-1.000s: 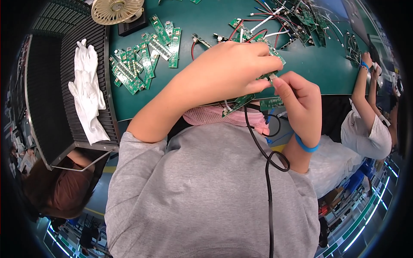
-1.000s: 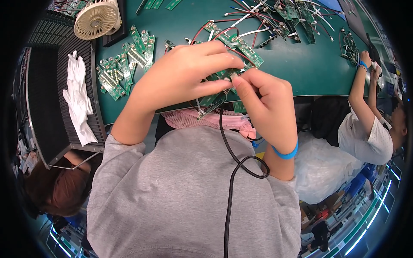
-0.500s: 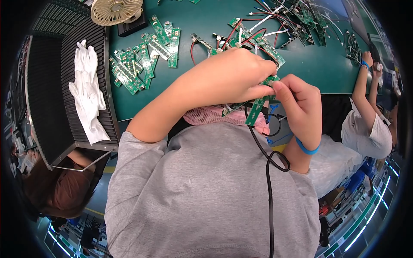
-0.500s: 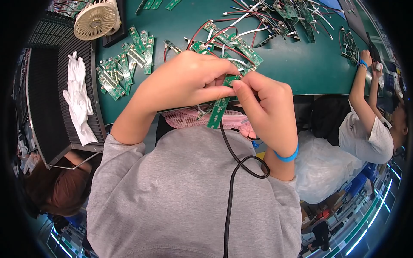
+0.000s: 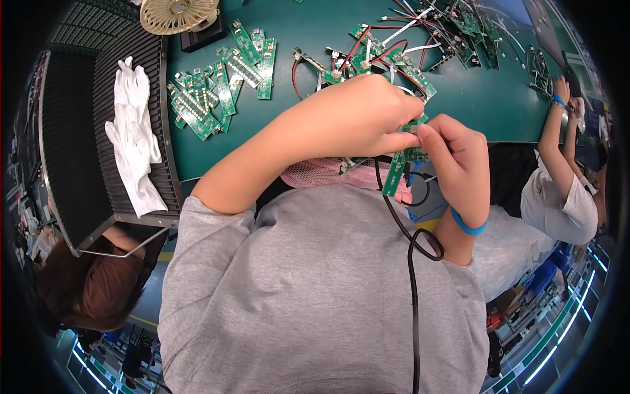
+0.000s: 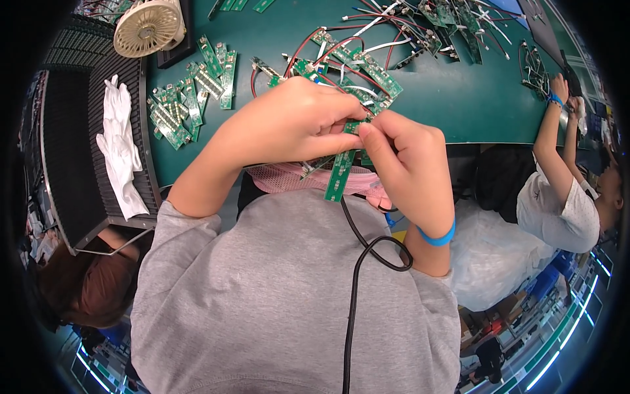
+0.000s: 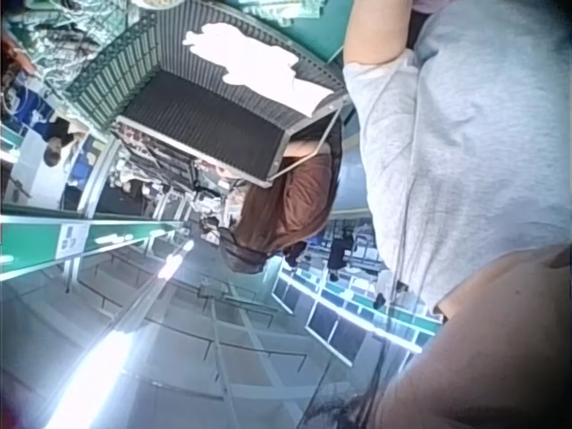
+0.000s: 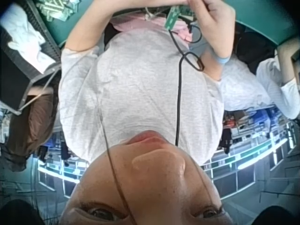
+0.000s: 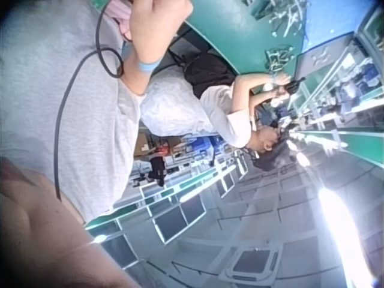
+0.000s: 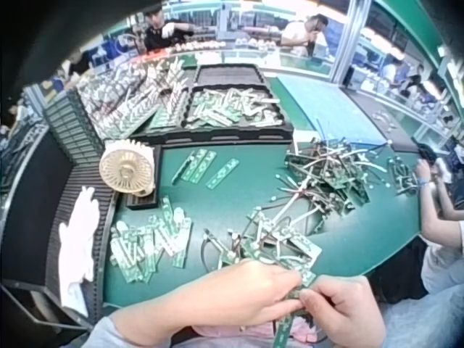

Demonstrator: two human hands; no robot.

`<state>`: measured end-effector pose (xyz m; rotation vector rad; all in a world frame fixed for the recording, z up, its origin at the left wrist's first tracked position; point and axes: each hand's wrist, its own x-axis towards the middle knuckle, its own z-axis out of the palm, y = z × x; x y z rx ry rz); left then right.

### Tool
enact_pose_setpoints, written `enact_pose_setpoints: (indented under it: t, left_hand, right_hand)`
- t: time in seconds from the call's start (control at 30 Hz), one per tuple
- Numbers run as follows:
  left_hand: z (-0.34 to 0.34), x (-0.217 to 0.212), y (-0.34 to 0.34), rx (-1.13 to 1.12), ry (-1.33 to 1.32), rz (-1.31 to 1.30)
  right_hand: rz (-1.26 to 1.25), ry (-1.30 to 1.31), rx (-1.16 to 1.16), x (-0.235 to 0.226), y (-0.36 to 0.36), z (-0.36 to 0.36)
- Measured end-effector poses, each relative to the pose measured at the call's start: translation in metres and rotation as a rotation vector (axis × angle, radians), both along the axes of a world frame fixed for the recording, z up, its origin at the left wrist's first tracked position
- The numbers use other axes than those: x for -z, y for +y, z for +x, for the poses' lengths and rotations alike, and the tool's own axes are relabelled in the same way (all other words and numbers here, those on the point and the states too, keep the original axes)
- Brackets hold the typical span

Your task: The person connects wire harnesses to printed circuit boards by hand, attaching the connectors at an assembly station.

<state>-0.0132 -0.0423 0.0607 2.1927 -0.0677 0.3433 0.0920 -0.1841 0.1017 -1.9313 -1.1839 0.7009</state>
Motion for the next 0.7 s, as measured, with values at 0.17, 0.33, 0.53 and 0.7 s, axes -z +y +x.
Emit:
enact_pose_setpoints:
  t: [0.17,0.33,0.53,0.7]
  left_hand:
    - [0.001,0.004,-0.004,0.021,-0.032,0.007]
    - [0.005,0.008,-0.011,0.069,-0.033,0.009]
    - [0.002,-0.006,-0.01,0.082,0.057,-0.329]
    - [0.001,-0.016,-0.005,0.065,0.222,-0.793]
  right_hand:
    - [-0.056,0.033,0.007,0.0,-0.005,0.001]
    - [-0.182,0.038,-0.09,-0.004,-0.009,0.012]
    - [-0.081,0.24,0.021,-0.01,-0.012,0.015]
    - [0.146,0.736,0.098,-0.003,-0.014,0.025]
